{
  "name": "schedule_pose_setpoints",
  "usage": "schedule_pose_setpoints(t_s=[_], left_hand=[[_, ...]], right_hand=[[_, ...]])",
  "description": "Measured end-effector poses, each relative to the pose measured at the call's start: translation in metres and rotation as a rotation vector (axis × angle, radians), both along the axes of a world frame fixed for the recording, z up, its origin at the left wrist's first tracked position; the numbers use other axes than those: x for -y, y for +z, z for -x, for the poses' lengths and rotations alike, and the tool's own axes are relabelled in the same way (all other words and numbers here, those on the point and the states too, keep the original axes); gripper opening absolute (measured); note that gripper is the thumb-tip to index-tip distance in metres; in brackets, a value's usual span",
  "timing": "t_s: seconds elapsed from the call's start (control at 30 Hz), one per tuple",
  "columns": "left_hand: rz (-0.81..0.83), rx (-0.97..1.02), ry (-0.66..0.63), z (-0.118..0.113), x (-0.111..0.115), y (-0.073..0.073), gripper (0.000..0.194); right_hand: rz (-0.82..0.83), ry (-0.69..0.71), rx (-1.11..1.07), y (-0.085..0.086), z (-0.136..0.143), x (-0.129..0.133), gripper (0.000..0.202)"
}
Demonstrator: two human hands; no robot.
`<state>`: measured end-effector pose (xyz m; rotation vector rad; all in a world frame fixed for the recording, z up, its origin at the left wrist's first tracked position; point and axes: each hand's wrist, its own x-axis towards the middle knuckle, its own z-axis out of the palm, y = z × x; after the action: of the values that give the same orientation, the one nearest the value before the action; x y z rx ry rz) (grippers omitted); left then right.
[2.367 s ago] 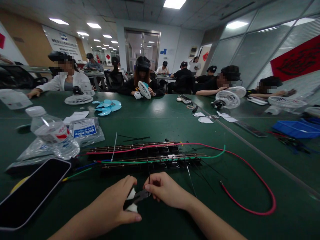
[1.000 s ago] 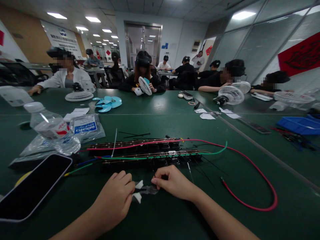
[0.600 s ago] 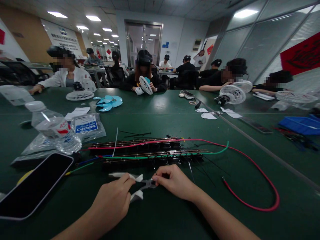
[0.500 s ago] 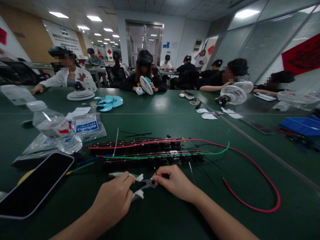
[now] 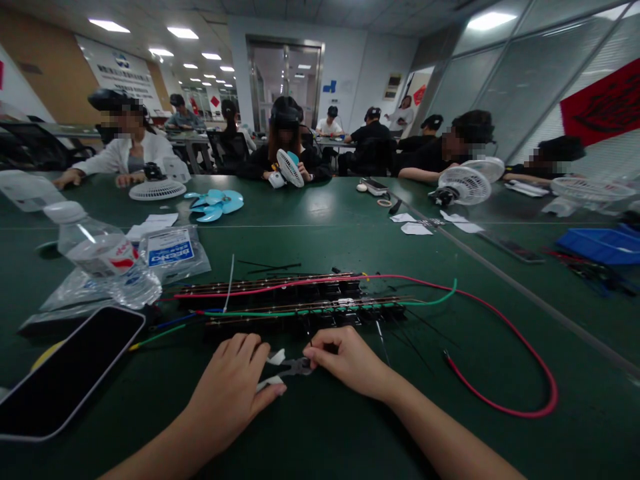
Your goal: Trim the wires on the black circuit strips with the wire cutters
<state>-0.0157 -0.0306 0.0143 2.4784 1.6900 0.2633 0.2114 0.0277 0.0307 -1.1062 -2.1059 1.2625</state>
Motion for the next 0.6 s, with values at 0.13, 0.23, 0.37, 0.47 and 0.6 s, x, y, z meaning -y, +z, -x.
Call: schedule_pose_setpoints(t_s=[0.13,0.23,0.37,0.47,0.6], left_hand=[[0.028,-0.050,-0.020,0.001,-0.005,0.004,0.033],[0.012,-0.063,-0.014,0.000,-0.005,0.004,0.033],[0.018,-0.060,0.001,0.000,-0.004,0.004,0.035],[0.032,-0.044,-0.002,0.000,-0.004,0.005,0.035],[0.039,-0.030,-0.001,0.000,-0.004,0.004,0.036]], right_hand=[[0.020,0.003,-0.016,-0.002,0.001,-0.001,0.023],[0.029,0.005,-0.018,-0.003,0.000,-0.001,0.023],[0.038,0.030,0.032,0.001,-0.004,-0.003,0.021],[0.065,0.067,0.063,0.005,-0.008,-0.005,0.015],[0.075,0.087,0.076,0.003,-0.011,-0.006,0.012]])
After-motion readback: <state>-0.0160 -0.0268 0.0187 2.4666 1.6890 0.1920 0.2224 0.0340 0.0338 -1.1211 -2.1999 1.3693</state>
